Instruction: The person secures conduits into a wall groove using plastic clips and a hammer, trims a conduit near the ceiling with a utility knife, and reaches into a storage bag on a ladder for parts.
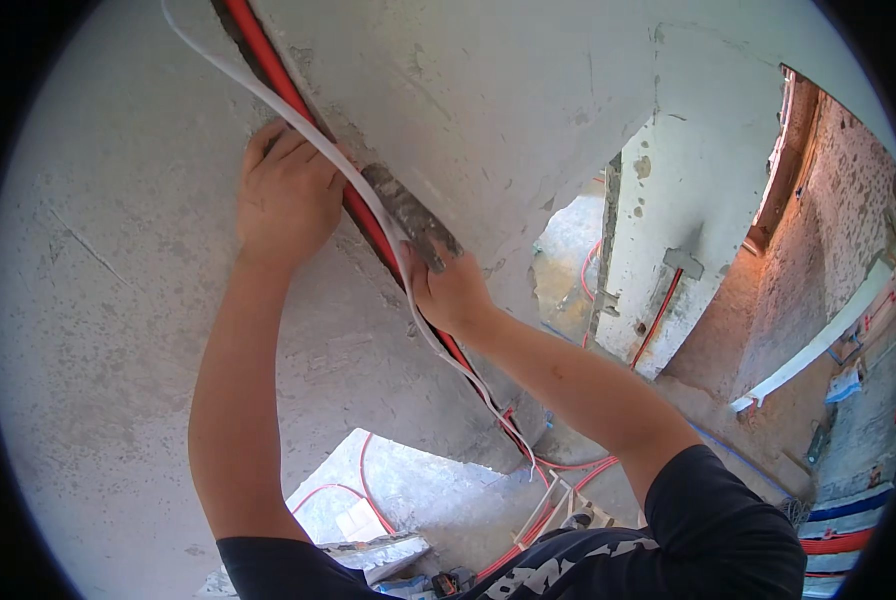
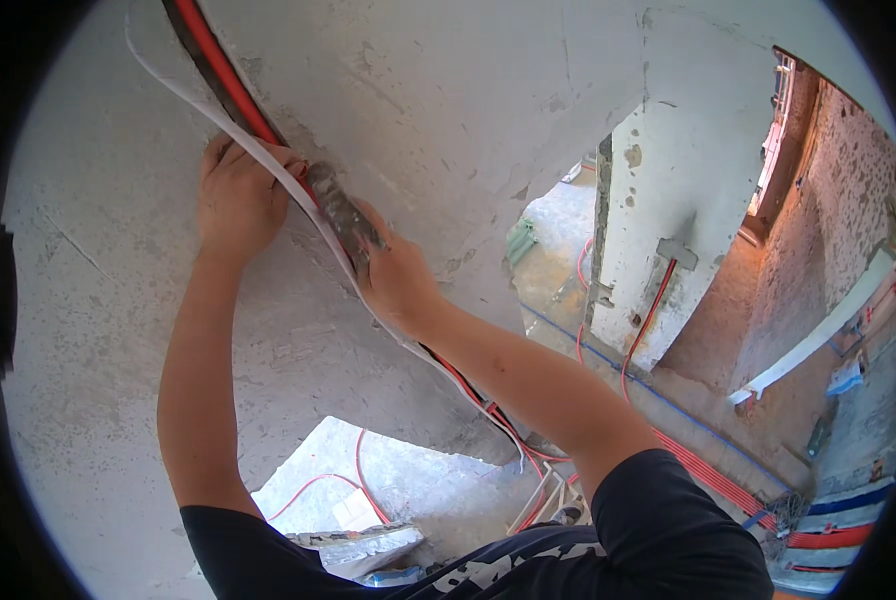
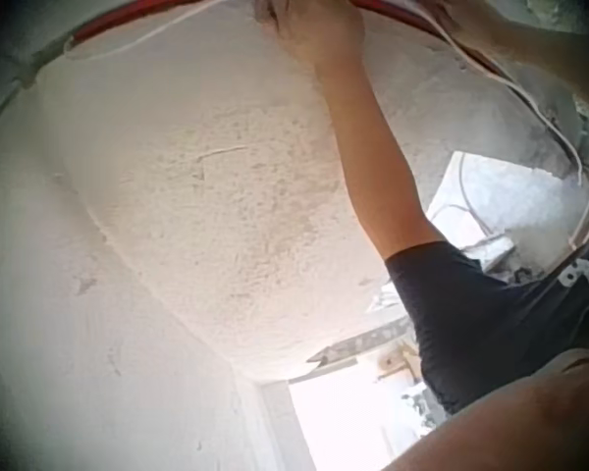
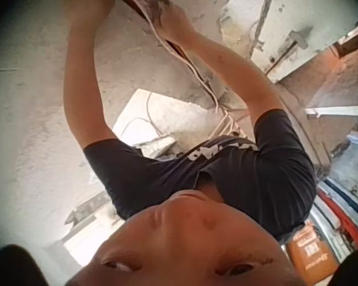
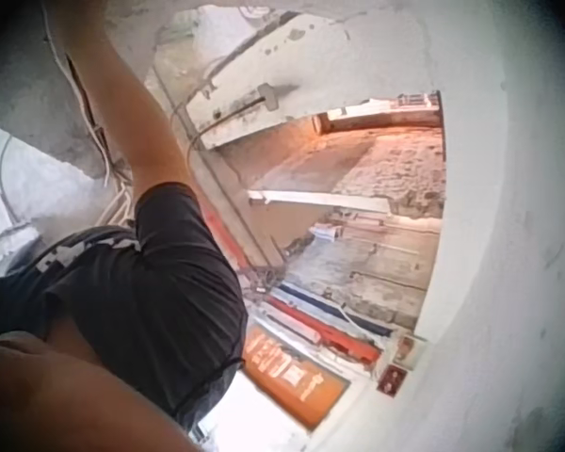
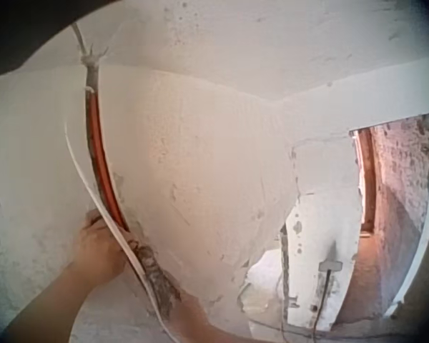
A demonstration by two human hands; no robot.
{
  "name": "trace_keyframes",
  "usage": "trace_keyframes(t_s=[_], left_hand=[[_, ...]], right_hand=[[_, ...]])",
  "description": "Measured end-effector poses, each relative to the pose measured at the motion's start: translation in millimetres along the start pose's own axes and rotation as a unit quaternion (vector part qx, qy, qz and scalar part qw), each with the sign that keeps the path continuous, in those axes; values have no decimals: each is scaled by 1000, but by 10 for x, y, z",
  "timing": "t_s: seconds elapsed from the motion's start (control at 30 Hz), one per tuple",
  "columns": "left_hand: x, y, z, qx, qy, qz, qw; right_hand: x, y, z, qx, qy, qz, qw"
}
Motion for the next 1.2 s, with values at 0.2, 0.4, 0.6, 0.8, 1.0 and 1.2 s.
trace_keyframes(t_s=[0.2,0.4,0.6,0.8,1.0,1.2], left_hand=[[11,-1,2,-1,8,-5,1000],[-19,-15,-14,-10,23,3,1000],[-2,-50,-43,-30,35,1,999],[-18,-97,-47,-35,50,-16,998],[-15,-43,-6,-31,16,2,999],[-17,-43,1,-40,13,-3,999]], right_hand=[[68,47,35,-97,-17,-21,995],[41,63,50,-77,-30,-33,996],[22,75,-19,-113,-39,-38,992],[-25,170,-100,-112,-19,-13,993],[48,71,-67,-53,28,-6,998],[73,3,76,-54,-48,-39,997]])
Point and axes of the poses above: each hand's wrist, its own x-axis towards the middle knuckle, its own y-axis out of the palm, z = x × y, the point moved 10 cm from there along x, towards the middle knuckle, and after that the axes turned 1 degree about y, right-handed, at the moved point
